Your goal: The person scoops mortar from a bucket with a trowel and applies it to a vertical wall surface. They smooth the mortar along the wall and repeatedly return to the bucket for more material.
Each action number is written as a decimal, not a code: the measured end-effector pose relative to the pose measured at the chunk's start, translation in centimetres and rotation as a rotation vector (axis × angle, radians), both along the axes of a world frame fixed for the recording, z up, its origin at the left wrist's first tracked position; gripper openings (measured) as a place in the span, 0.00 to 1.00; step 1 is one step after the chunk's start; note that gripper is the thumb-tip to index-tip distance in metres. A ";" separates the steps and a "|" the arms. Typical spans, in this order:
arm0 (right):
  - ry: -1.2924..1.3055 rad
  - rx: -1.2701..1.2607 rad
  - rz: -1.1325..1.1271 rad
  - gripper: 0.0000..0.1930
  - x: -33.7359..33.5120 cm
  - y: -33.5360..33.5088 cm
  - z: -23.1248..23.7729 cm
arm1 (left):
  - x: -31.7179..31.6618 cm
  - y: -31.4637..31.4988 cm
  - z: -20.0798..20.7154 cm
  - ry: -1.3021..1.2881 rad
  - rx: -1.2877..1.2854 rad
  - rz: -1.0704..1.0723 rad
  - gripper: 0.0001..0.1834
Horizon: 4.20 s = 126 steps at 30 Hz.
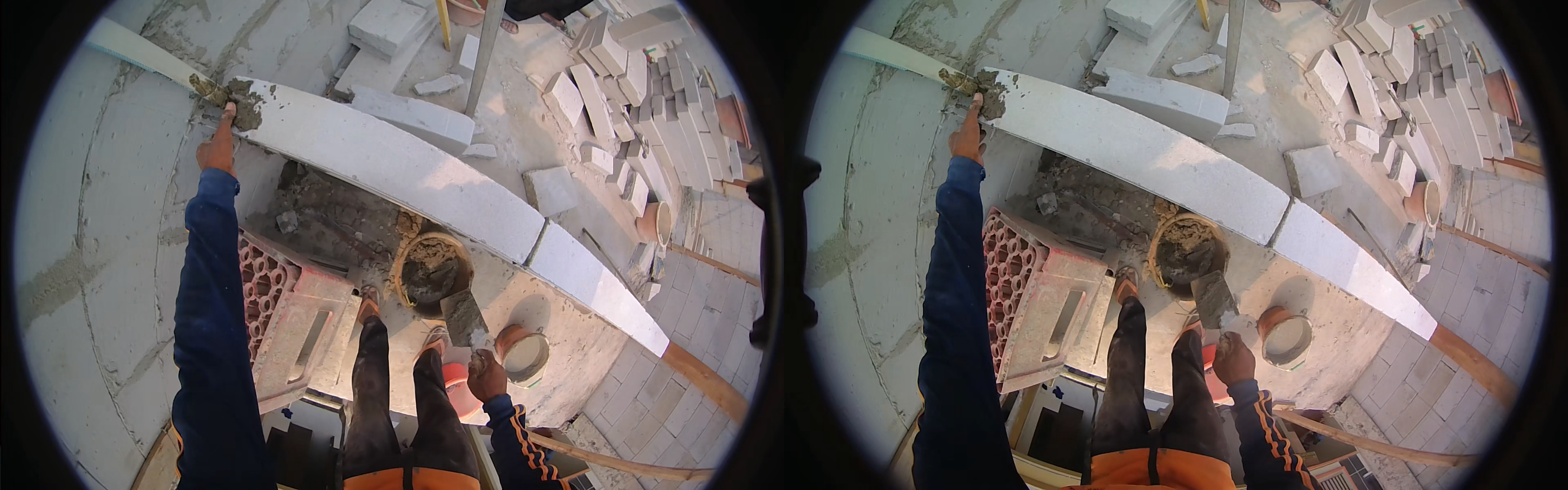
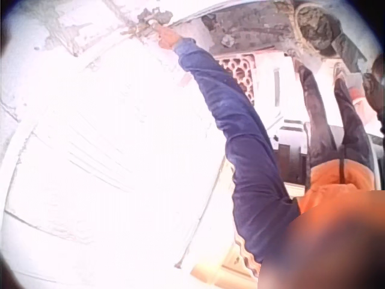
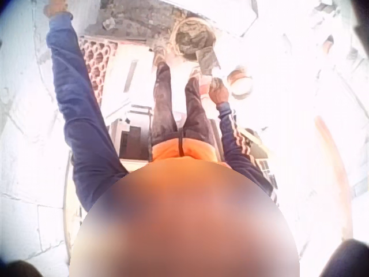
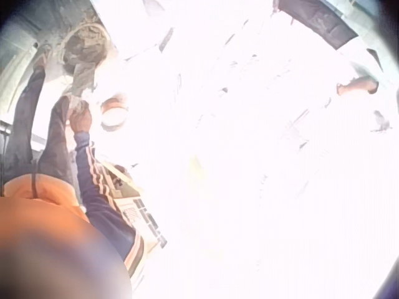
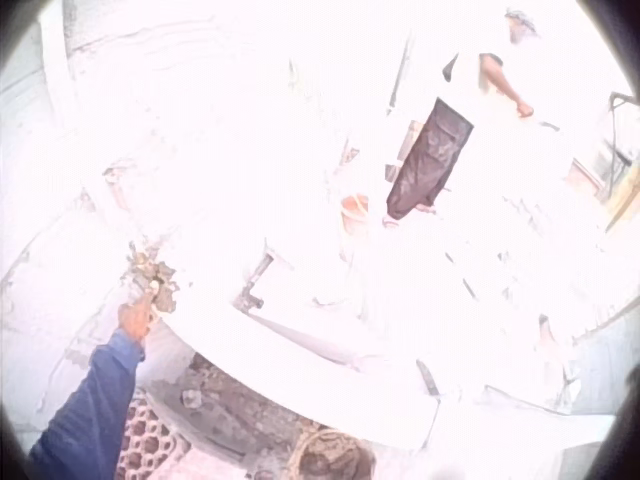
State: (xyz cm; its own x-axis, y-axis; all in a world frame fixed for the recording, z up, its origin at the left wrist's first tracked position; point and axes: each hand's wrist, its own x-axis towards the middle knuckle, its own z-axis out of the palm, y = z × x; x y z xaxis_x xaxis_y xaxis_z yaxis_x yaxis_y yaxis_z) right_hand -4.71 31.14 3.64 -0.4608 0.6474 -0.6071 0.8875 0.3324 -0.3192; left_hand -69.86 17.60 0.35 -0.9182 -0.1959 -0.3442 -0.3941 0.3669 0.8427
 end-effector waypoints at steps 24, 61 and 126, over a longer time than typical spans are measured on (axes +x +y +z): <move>-0.212 -0.229 0.060 0.23 -5.6 2.4 -26.0 | 16.7 -6.0 0.9 -0.147 0.587 -0.020 0.48; 0.881 0.280 0.422 0.26 -44.0 -4.9 12.5 | -4.5 -0.8 -10.3 -0.308 0.992 0.565 0.28; 0.747 -0.431 0.079 0.22 -41.3 -1.9 11.8 | 1.6 0.6 1.6 0.120 -0.006 0.002 0.43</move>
